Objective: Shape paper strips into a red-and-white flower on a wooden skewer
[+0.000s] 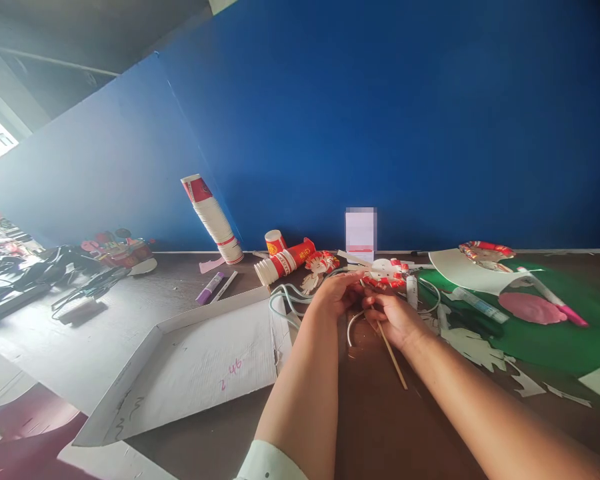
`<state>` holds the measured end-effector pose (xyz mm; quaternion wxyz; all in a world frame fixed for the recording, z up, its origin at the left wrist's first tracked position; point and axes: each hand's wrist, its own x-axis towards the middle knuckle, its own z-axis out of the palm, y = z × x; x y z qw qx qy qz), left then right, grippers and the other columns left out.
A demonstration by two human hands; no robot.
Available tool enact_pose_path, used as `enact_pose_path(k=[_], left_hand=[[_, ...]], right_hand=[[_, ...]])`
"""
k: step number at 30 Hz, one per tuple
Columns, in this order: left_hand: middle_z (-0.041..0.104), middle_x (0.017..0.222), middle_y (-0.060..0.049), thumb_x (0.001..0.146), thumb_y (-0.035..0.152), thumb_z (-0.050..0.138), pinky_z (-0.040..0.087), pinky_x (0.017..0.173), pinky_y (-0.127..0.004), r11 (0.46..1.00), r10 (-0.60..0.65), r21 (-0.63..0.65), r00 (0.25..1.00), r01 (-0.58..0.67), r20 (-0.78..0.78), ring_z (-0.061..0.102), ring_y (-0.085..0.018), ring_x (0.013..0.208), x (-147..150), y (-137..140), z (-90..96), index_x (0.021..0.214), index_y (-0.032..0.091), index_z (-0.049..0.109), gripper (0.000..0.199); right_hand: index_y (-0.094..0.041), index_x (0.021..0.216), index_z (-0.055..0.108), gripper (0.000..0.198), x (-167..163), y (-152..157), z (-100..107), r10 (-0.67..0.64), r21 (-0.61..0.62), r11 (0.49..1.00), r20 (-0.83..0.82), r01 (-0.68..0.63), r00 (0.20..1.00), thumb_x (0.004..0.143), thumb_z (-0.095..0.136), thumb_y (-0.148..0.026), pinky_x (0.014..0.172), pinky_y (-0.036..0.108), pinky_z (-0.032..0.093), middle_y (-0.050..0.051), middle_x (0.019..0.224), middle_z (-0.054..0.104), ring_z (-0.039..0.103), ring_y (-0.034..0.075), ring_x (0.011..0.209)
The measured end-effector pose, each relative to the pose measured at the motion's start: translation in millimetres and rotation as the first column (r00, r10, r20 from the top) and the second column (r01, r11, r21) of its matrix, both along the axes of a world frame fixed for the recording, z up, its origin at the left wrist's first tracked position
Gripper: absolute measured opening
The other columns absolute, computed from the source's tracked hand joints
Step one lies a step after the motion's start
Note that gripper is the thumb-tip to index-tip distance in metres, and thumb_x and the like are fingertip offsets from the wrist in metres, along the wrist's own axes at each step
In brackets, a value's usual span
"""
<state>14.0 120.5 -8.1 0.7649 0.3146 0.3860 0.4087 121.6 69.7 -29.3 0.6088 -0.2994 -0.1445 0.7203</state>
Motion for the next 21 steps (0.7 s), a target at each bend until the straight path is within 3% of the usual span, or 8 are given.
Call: enact_pose_path(k=[4, 9, 21], left_hand=[[0.057, 0.058, -0.002, 0.076, 0.012, 0.065, 0.040, 0.048, -0.016, 0.999, -0.048, 0.023, 0.999, 0.047, 0.018, 0.052, -0.006, 0.051, -5.7, 1.6, -3.1, 0.077, 0.009, 0.064, 0.004], [0.059, 0.061, -0.002, 0.074, 0.010, 0.067, 0.040, 0.047, -0.015, 0.999, 0.000, 0.039, 1.000, 0.001, -0.031, 0.054, -0.006, 0.051, -5.0, 1.5, -3.9, 0.076, 0.009, 0.065, 0.004], [0.061, 0.061, -0.003, 0.073, 0.008, 0.067, 0.040, 0.047, -0.017, 1.000, 0.031, 0.005, 0.991, -0.030, -0.130, 0.054, -0.007, 0.048, -4.4, -5.1, 9.2, 0.073, 0.008, 0.065, 0.002]], right_hand=[[-0.020, 0.079, 0.062, 0.023, 2.6, -0.4, 0.4, -0.011, 0.009, 1.000, 0.047, 0.011, 0.999, 0.063, 0.063, -0.003, 0.026, 0.005, 0.022, 0.001, 0.083, 0.069, 0.046, 0.001, 0.043], [-0.020, 0.076, 0.062, 0.021, 0.7, -1.7, 0.3, -0.028, 0.027, 0.999, 0.122, 0.025, 0.992, 0.061, 0.067, -0.007, 0.027, 0.006, 0.021, 0.000, 0.073, 0.066, 0.046, 0.002, 0.044], [-0.023, 0.083, 0.064, 0.034, -1.4, -3.6, -2.8, -0.069, 0.046, 0.997, 0.244, 0.060, 0.967, 0.052, 0.076, -0.015, 0.031, 0.010, 0.020, -0.001, 0.072, 0.065, 0.048, 0.004, 0.048]])
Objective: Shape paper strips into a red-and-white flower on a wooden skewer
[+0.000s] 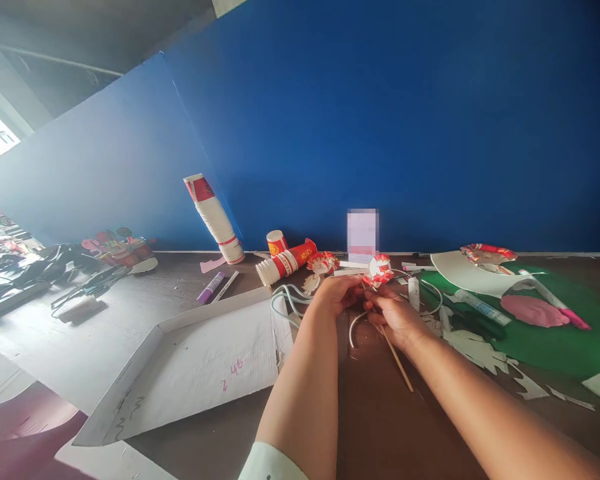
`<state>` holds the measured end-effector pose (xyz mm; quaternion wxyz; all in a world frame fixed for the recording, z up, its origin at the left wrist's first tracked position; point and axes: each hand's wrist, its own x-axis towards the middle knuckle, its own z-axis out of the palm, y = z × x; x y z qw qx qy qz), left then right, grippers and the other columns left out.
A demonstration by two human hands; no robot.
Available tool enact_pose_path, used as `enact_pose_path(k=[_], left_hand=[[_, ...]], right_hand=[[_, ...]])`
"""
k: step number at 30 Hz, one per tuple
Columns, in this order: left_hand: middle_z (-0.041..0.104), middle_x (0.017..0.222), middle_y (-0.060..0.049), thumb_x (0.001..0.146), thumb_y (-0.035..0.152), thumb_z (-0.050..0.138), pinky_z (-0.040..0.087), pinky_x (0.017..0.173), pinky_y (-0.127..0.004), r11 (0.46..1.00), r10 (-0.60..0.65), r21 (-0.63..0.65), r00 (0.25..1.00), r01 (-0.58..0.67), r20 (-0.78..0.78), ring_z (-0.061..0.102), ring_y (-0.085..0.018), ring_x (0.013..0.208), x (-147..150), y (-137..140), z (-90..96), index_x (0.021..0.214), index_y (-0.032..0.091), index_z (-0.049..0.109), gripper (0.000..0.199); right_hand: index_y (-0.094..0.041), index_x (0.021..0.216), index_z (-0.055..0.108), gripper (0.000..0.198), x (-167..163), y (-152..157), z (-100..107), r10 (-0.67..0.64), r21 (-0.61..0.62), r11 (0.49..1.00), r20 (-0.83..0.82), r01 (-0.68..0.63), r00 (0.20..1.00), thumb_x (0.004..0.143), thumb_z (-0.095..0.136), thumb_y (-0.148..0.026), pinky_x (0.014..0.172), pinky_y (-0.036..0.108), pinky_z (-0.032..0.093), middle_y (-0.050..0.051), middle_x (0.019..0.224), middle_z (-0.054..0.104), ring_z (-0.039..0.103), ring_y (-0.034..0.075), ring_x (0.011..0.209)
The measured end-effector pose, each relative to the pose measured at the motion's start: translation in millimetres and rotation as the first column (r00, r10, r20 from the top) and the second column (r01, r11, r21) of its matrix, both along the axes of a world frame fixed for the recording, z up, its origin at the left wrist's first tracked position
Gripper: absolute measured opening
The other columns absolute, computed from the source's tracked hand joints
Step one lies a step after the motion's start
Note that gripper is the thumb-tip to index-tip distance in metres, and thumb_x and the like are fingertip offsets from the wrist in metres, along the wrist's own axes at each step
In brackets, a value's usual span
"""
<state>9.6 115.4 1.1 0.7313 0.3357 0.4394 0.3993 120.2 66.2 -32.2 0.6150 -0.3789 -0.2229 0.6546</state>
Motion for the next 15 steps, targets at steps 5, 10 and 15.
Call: enact_pose_path(k=[5, 10, 15], left_hand=[[0.060, 0.057, -0.002, 0.074, 0.006, 0.063, 0.037, 0.045, -0.017, 1.000, 0.024, -0.001, 1.000, -0.024, -0.011, 0.052, -0.006, 0.045, 1.8, -1.0, 3.0, 0.068, 0.009, 0.063, 0.007], [0.059, 0.054, -0.002, 0.072, 0.006, 0.063, 0.039, 0.046, -0.017, 0.998, 0.054, -0.016, 0.998, -0.054, -0.023, 0.050, -0.006, 0.044, 2.5, 3.4, -1.4, 0.068, 0.010, 0.063, 0.006], [0.061, 0.059, -0.003, 0.069, 0.004, 0.063, 0.039, 0.047, -0.019, 0.999, 0.041, -0.012, 0.999, -0.040, 0.013, 0.051, -0.007, 0.045, 2.9, 5.8, -4.4, 0.071, 0.009, 0.065, 0.005]], right_hand=[[-0.024, 0.085, 0.064, 0.039, -1.2, 1.1, -0.7, -0.007, 0.009, 1.000, 0.022, 0.007, 1.000, 0.050, 0.078, -0.016, 0.031, 0.011, 0.019, -0.002, 0.072, 0.064, 0.048, 0.004, 0.049], [-0.026, 0.085, 0.064, 0.037, -1.3, -0.2, -0.6, 0.006, 0.049, 0.999, 0.034, -0.008, 0.999, 0.052, 0.077, -0.017, 0.031, 0.012, 0.019, -0.003, 0.071, 0.062, 0.048, 0.005, 0.049], [-0.025, 0.080, 0.064, 0.029, -2.3, -3.4, 2.3, 0.000, 0.055, 0.998, 0.042, -0.002, 0.999, 0.055, 0.075, -0.015, 0.029, 0.011, 0.020, -0.003, 0.072, 0.064, 0.048, 0.005, 0.048]])
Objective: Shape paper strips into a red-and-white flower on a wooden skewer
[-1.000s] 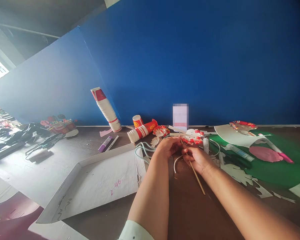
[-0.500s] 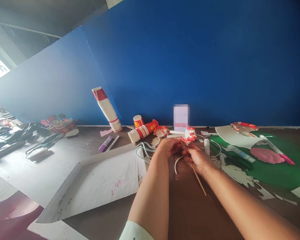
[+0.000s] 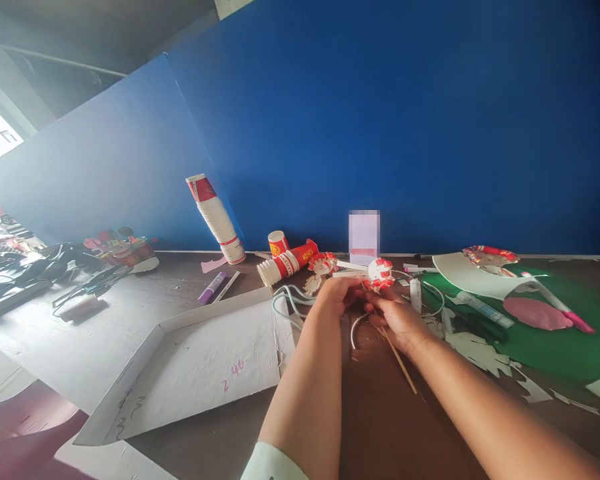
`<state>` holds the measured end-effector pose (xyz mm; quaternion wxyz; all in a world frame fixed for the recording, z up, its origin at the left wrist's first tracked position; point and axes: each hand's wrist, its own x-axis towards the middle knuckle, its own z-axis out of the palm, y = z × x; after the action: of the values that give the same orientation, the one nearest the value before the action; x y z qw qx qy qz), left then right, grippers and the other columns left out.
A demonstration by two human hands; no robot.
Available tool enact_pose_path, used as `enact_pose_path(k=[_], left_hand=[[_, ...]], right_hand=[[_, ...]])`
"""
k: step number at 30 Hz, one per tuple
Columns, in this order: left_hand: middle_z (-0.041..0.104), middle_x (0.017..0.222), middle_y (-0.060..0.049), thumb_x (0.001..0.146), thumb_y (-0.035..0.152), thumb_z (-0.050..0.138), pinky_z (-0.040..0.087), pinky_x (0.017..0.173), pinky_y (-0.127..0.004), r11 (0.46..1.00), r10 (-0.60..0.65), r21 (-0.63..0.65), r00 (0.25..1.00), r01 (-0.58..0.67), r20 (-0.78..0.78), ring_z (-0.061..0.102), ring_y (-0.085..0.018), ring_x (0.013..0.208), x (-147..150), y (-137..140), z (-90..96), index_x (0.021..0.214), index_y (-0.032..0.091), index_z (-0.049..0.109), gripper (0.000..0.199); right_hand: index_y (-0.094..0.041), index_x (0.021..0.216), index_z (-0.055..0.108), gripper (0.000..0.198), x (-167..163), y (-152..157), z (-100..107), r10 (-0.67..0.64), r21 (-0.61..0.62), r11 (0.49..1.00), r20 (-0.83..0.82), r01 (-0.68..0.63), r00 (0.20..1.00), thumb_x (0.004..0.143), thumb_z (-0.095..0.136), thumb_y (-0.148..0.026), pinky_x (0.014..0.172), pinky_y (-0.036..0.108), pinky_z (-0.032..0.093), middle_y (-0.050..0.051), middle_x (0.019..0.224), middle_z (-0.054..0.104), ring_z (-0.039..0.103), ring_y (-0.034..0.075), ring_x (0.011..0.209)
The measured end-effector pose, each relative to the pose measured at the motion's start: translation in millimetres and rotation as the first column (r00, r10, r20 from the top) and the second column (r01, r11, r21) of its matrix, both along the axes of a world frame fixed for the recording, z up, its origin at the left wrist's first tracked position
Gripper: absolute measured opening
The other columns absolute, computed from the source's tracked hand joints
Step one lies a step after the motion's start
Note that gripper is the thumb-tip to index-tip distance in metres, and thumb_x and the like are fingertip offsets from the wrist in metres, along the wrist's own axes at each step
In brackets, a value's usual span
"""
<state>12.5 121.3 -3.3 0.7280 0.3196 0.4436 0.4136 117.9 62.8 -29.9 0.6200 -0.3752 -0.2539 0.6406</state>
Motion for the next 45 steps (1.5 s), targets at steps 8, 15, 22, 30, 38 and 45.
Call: enact_pose_path(k=[8, 15, 22, 30, 38, 45], left_hand=[[0.059, 0.057, -0.002, 0.070, 0.005, 0.066, 0.038, 0.045, -0.019, 0.998, 0.050, -0.044, 0.998, -0.047, 0.047, 0.048, -0.006, 0.042, 1.3, -2.2, 3.4, 0.068, 0.009, 0.062, 0.005], [0.060, 0.059, -0.002, 0.067, 0.006, 0.069, 0.036, 0.043, -0.018, 0.999, 0.029, -0.018, 0.996, -0.028, 0.083, 0.044, -0.004, 0.041, 1.6, -0.4, 1.0, 0.072, 0.009, 0.063, 0.008], [0.058, 0.057, -0.002, 0.067, 0.007, 0.068, 0.037, 0.045, -0.019, 0.999, 0.031, 0.010, 0.995, -0.032, 0.091, 0.045, -0.005, 0.042, 2.4, -1.3, -0.1, 0.068, 0.009, 0.062, 0.007], [0.058, 0.058, -0.001, 0.065, 0.012, 0.073, 0.035, 0.046, -0.019, 0.996, 0.011, 0.085, 0.997, -0.019, 0.083, 0.044, -0.004, 0.044, 3.8, -4.1, -0.4, 0.070, 0.009, 0.064, 0.010], [0.064, 0.070, -0.003, 0.064, 0.022, 0.078, 0.039, 0.056, -0.019, 0.986, -0.062, 0.150, 0.997, 0.068, -0.046, 0.056, -0.008, 0.059, -4.9, -7.4, -0.8, 0.082, 0.012, 0.069, 0.022], [0.063, 0.076, -0.004, 0.063, 0.036, 0.080, 0.047, 0.059, -0.021, 0.985, 0.002, 0.173, 0.996, 0.014, -0.088, 0.055, -0.008, 0.062, -18.2, -3.6, 4.2, 0.086, 0.014, 0.066, 0.035]], right_hand=[[-0.022, 0.078, 0.065, 0.024, -0.1, -2.7, 4.8, 0.021, 0.018, 1.000, 0.037, -0.021, 0.999, 0.057, 0.076, -0.017, 0.028, 0.013, 0.020, 0.003, 0.080, 0.070, 0.046, 0.006, 0.048], [-0.022, 0.081, 0.069, 0.025, 1.1, -3.2, 1.7, 0.046, 0.028, 0.999, -0.001, -0.046, 0.999, 0.058, 0.076, -0.015, 0.029, 0.010, 0.021, 0.001, 0.083, 0.069, 0.047, 0.004, 0.051], [-0.023, 0.080, 0.069, 0.024, 0.7, -4.3, 3.4, 0.051, 0.021, 0.998, 0.009, -0.051, 0.999, 0.058, 0.076, -0.016, 0.029, 0.011, 0.019, 0.000, 0.080, 0.067, 0.047, 0.004, 0.051], [-0.024, 0.079, 0.070, 0.024, 0.7, -4.0, 4.5, 0.041, 0.041, 0.998, 0.027, -0.042, 0.999, 0.058, 0.075, -0.015, 0.029, 0.011, 0.019, -0.001, 0.077, 0.065, 0.047, 0.004, 0.050], [-0.024, 0.080, 0.066, 0.025, 10.1, 1.5, 3.2, 0.032, 0.034, 0.999, 0.006, -0.033, 0.999, 0.058, 0.071, -0.013, 0.028, 0.010, 0.020, -0.001, 0.076, 0.065, 0.047, 0.004, 0.049], [-0.021, 0.079, 0.060, 0.025, 22.1, 6.1, 4.5, -0.039, -0.064, 0.997, -0.040, 0.036, 0.998, 0.060, 0.065, -0.005, 0.027, 0.010, 0.025, 0.004, 0.083, 0.070, 0.048, 0.004, 0.046]])
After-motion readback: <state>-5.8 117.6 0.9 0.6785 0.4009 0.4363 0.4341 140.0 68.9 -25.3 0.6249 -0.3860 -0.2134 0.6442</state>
